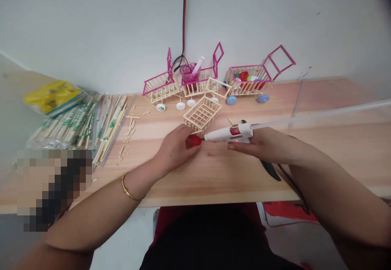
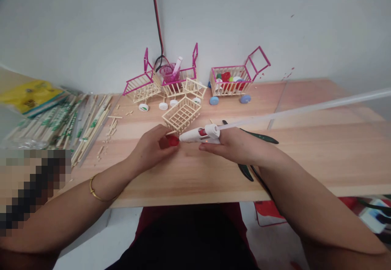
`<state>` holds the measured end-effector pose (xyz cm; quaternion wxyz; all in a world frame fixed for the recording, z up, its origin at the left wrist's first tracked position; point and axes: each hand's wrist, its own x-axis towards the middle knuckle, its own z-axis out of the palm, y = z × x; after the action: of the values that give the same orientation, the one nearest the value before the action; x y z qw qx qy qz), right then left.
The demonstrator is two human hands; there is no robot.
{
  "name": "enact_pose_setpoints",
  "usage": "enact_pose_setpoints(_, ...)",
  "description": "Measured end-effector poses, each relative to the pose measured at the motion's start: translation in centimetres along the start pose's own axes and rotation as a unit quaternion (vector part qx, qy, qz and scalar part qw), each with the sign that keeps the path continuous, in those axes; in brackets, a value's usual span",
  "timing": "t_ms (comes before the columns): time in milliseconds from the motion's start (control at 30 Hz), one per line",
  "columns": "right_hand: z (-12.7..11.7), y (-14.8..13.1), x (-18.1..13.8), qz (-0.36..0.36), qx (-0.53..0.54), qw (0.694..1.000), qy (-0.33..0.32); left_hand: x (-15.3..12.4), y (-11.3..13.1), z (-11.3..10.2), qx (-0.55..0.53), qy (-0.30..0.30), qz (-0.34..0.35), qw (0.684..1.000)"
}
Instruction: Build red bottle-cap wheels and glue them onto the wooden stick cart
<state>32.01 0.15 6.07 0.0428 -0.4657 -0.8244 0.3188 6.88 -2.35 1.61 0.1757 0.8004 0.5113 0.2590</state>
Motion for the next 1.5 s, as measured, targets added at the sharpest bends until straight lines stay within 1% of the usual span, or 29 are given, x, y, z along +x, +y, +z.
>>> enact_pose_setpoints(133, 0.2, -0.4, 0.2, -0.018, 0.031, 0.999, 0.038, 0.1, -0.6, -0.8, 0.008, 0.028, -0.001, 1.000)
enact_pose_setpoints(200, 0.3, -1.0, 0.4, -0.025, 0.027, 0.998, 0.047, 0.1, -1.0, -1.2, 0.021, 0.025, -0.016, 0.999)
enact_pose_setpoints(333, 0.5, -2.6, 1.1, -0.051, -0.017, 0.998, 0.033, 0.4, -1.3, -2.0, 0.040, -0.032, -0.087, 0.995)
enact_pose_setpoints(433, 0.8, -3.7, 1.9, -0.065, -0.044, 0.996, 0.036, 0.5, -1.4, -2.7, 0.048, -0.049, -0.111, 0.991)
enact_pose_setpoints(567, 1.8, -4.1, 3.4, -0.061, -0.051, 0.996, 0.045, 0.4, -2.5, -2.9, 0.044, -0.036, -0.099, 0.993)
enact_pose_setpoints(667, 2.7, -3.8, 4.6, -0.093, -0.031, 0.993, 0.058, 0.1, -3.7, -2.6, 0.036, -0.023, -0.062, 0.997)
enact_pose_setpoints(767, 3.1, -3.5, 5.2, -0.111, -0.011, 0.992, 0.061, -0.1, -4.3, -2.5, 0.015, -0.034, -0.028, 0.999)
enact_pose_setpoints(900, 3.1, -3.5, 5.2, -0.093, -0.003, 0.993, 0.067, -0.1, -4.5, -2.6, -0.013, -0.040, -0.043, 0.998)
enact_pose_setpoints(1033, 3.1, -3.3, 5.3, -0.084, -0.003, 0.995, 0.062, 0.0, -4.6, -2.6, -0.008, -0.054, -0.043, 0.998)
enact_pose_setpoints(1267, 3.6, -2.8, 5.8, -0.126, 0.015, 0.990, 0.061, 0.0, -4.5, -2.6, -0.004, -0.054, -0.051, 0.997)
enact_pose_setpoints(1400, 3.6, -2.9, 5.8, -0.140, 0.022, 0.988, 0.066, -0.1, -4.4, -2.6, -0.001, -0.051, -0.049, 0.997)
enact_pose_setpoints(1500, 3.5, -3.0, 5.7, -0.140, 0.014, 0.989, 0.056, -0.1, -4.3, -2.6, 0.002, -0.050, -0.057, 0.997)
